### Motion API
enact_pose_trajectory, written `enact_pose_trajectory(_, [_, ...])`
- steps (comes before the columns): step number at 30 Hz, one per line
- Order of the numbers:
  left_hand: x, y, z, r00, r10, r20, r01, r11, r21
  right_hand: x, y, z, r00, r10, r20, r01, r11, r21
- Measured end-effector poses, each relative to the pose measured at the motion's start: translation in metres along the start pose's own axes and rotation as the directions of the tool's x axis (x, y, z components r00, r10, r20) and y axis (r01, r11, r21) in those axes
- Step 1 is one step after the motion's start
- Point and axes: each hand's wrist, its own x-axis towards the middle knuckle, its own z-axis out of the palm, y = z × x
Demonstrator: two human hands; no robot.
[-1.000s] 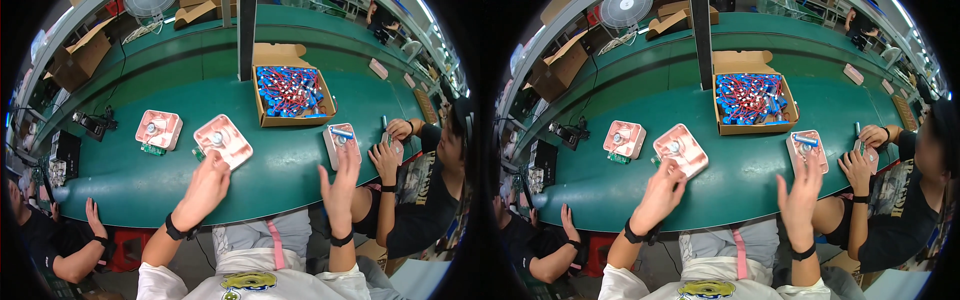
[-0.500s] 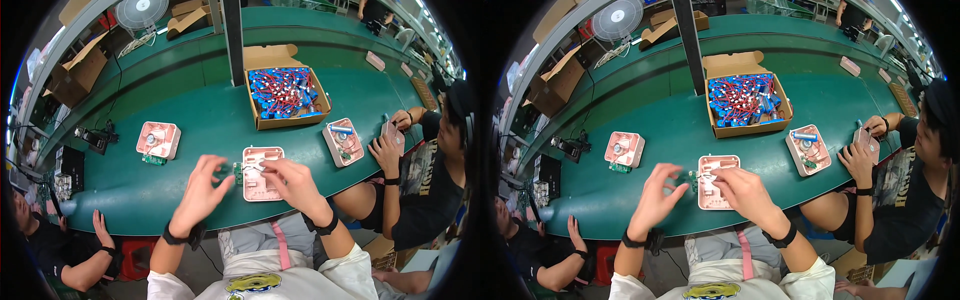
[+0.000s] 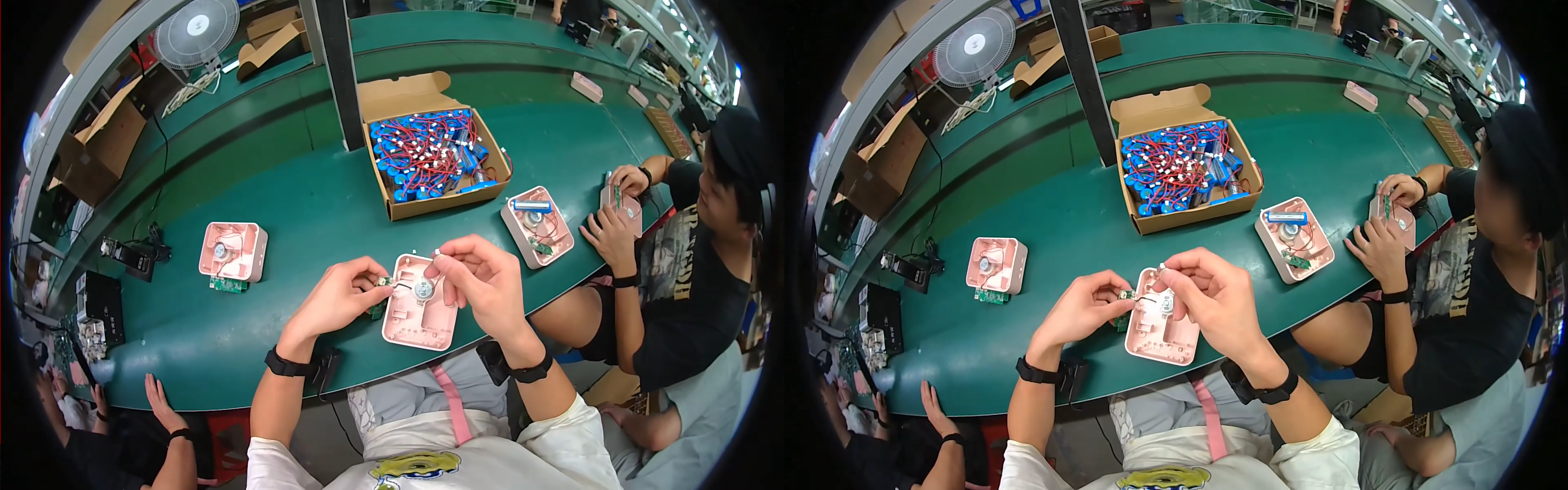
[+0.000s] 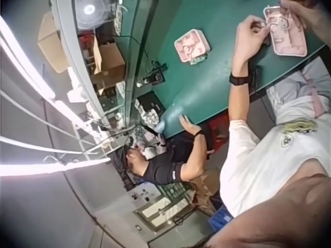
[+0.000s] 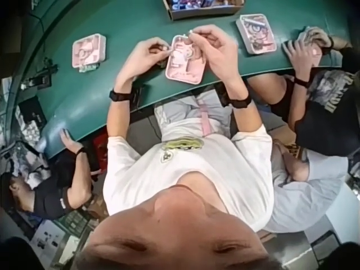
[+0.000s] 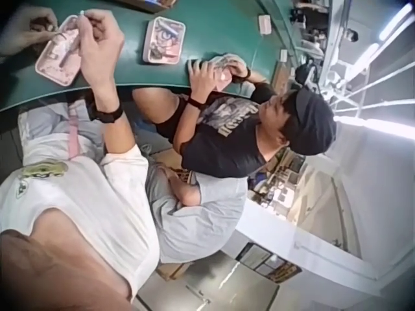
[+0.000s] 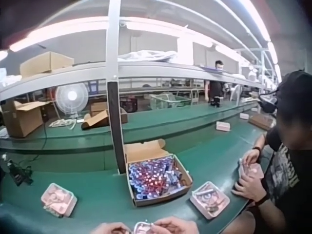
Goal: The person assembles a device by picking up a battery from a box and placing it into a pink plastic housing. They then connect the battery wires to a circuit board, press the board and a small speaker into the housing, and set the completed assembly aside.
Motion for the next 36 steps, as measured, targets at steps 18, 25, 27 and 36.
enact_pose_trajectory(18, [-0.010, -0.010, 0.001, 0.984, 0.151, -0.097, -0.147, 0.988, 0.045, -0.006, 0.030, 0.032, 0.993, 0.108, 0.050, -0.046, 0.736, -0.676])
enact_pose_trajectory(25, [-0.012, -0.014, 0.010, 0.945, 0.286, -0.158, -0.266, 0.954, 0.137, 0.000, 0.042, 0.037, 0.997, -0.052, 0.052, 0.074, 0.711, -0.700])
enact_pose_trajectory(27, [-0.012, -0.011, 0.011, 0.940, 0.300, -0.161, -0.275, 0.948, 0.160, 0.001, 0.043, 0.035, 0.998, -0.048, 0.041, 0.063, 0.720, -0.691])
enact_pose_trajectory(36, [-0.010, -0.010, 0.014, 0.898, 0.412, -0.157, -0.375, 0.901, 0.219, 0.003, 0.041, 0.032, 0.998, 0.054, 0.022, -0.026, 0.757, -0.653])
